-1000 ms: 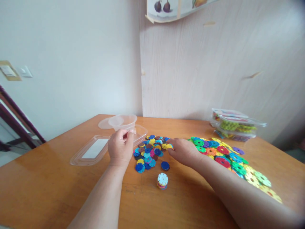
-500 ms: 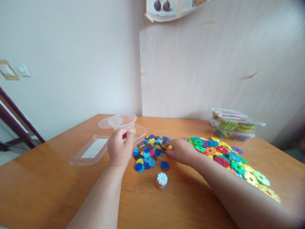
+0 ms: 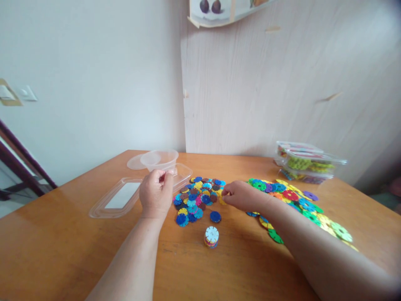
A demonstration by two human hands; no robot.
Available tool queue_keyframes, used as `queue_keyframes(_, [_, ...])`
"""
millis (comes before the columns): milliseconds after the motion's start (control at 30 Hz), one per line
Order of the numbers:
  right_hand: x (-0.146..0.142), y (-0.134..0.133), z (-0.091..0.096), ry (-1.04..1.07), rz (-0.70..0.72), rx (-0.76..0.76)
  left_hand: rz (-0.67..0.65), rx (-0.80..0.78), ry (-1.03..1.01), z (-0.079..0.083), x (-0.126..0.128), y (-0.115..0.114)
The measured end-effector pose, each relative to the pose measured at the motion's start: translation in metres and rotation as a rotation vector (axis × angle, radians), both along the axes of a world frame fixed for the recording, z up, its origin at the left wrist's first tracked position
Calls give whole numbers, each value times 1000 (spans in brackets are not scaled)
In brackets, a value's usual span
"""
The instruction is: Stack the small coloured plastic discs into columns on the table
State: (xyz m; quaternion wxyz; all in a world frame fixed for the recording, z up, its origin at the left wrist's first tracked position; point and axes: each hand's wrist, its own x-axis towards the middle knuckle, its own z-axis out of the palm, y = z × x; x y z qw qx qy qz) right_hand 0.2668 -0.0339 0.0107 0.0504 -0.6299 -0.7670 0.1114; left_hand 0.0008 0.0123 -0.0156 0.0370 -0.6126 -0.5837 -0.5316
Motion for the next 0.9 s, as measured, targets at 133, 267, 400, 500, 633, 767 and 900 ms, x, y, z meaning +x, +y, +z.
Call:
queue_keyframes(133, [0, -1, 1, -36, -39, 12, -7, 1, 2, 0, -1, 1])
queue_keyframes(267, [-1, -3, 1, -94, -26, -2, 3, 11, 5, 0, 0, 1])
queue_keyframes(400, [-2, -4, 0, -114, -7, -14, 10, 8, 7, 0, 0, 0])
queue_keyframes(500, [-3, -4, -1, -121, -5, 2, 10, 2, 6, 1, 1, -1])
queue_keyframes(633, [-2, -3, -2, -103, 20, 16, 3, -8, -2, 2, 1, -1])
queue_keyframes(767, [-5, -9, 6, 10, 92, -66, 3, -6, -7, 3, 1, -2])
queue_keyframes(900, [-16, -20, 19, 76, 168, -101, -11, -12, -24, 3, 2, -3])
